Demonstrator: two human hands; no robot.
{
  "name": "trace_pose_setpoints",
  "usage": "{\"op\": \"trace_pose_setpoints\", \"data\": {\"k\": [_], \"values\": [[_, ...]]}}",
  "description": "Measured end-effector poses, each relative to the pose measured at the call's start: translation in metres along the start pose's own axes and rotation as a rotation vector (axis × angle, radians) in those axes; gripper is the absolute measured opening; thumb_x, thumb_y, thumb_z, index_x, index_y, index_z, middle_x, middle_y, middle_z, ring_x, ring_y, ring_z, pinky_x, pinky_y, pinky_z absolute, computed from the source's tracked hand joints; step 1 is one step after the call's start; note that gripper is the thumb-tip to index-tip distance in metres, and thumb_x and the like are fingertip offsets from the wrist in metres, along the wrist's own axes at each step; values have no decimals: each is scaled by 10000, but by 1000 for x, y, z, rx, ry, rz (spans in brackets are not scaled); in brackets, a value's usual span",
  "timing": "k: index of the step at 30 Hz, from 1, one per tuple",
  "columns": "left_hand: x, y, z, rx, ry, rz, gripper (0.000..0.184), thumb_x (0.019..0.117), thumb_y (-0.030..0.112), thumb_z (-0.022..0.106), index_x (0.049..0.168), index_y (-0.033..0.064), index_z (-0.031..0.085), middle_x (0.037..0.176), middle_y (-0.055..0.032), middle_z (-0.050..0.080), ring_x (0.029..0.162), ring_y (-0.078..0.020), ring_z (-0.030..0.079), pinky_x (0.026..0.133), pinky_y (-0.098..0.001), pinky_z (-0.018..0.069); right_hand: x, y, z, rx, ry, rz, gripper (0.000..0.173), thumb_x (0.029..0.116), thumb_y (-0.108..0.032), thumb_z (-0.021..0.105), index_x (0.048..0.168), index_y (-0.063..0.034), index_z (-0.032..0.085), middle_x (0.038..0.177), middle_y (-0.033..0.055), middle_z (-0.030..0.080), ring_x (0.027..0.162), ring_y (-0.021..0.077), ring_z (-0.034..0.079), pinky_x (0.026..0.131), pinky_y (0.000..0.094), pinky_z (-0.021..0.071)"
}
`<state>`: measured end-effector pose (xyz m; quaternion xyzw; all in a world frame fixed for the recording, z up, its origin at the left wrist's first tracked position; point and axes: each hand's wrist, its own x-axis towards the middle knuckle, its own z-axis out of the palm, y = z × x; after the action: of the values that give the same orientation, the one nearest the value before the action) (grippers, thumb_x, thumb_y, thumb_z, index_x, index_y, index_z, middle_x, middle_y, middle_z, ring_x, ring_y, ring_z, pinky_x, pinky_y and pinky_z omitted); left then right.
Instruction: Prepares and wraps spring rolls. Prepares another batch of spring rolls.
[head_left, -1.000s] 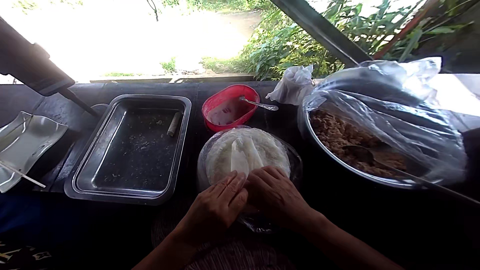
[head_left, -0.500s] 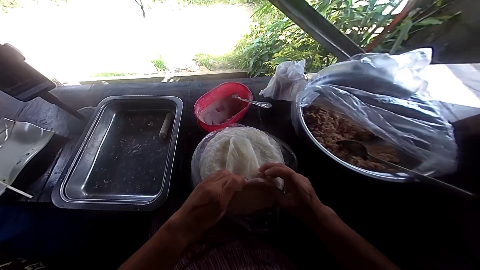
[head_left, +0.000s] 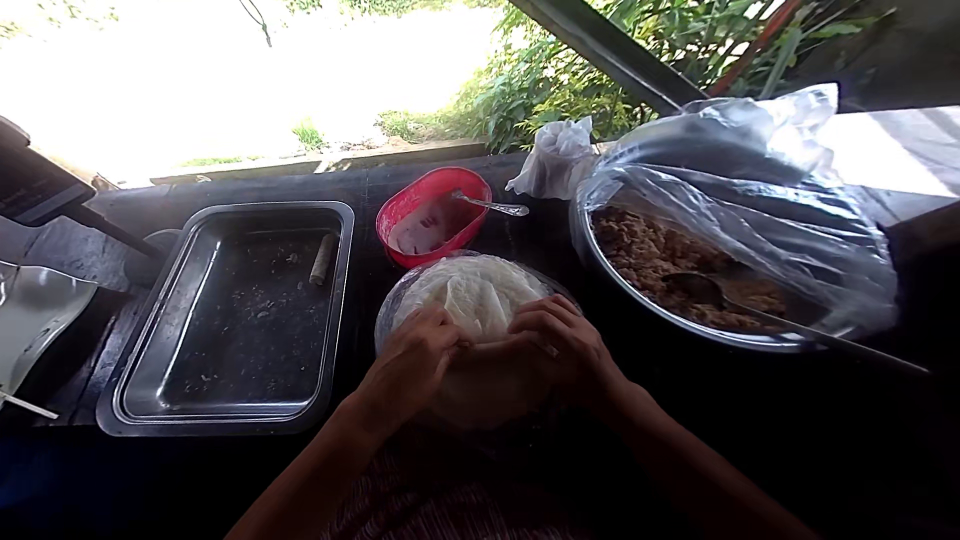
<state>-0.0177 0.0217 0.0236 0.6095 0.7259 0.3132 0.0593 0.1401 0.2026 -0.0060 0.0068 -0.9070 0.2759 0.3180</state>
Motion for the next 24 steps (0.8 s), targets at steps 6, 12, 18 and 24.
{"op": "trace_pose_setpoints", "data": {"k": [6,12,18,24], "values": [[-15,16,13,283,165,121,191,958,13,571,988,14,759,955,-155,732,908,-290,732,817,-337,596,-11,-5,0,-190,-24,-160,218,957,-134,559,1016,-186,762,916,53,699,901,223,626,804,340,482],[-17,22,13,461,204,124,199,987,116,588,1055,35,756,893,-108,749,948,-328,709,805,-390,557,-7,-4,-2,-199,-83,-81,259,1036,-283,550,1037,-175,786,959,52,724,906,230,641,786,359,488],[-8,11,10,383,192,126,168,966,34,576,944,6,740,882,-138,737,860,-304,724,778,-362,583,8,4,-6,-71,-145,3,238,1001,-178,559,1007,-148,795,945,36,730,903,204,646,813,344,503],[6,-7,5,185,112,0,160,955,43,615,919,33,770,868,-117,704,833,-278,693,758,-373,569,18,18,-3,25,-163,163,202,962,-218,620,973,-183,819,908,-1,708,902,151,616,818,329,472]]}}
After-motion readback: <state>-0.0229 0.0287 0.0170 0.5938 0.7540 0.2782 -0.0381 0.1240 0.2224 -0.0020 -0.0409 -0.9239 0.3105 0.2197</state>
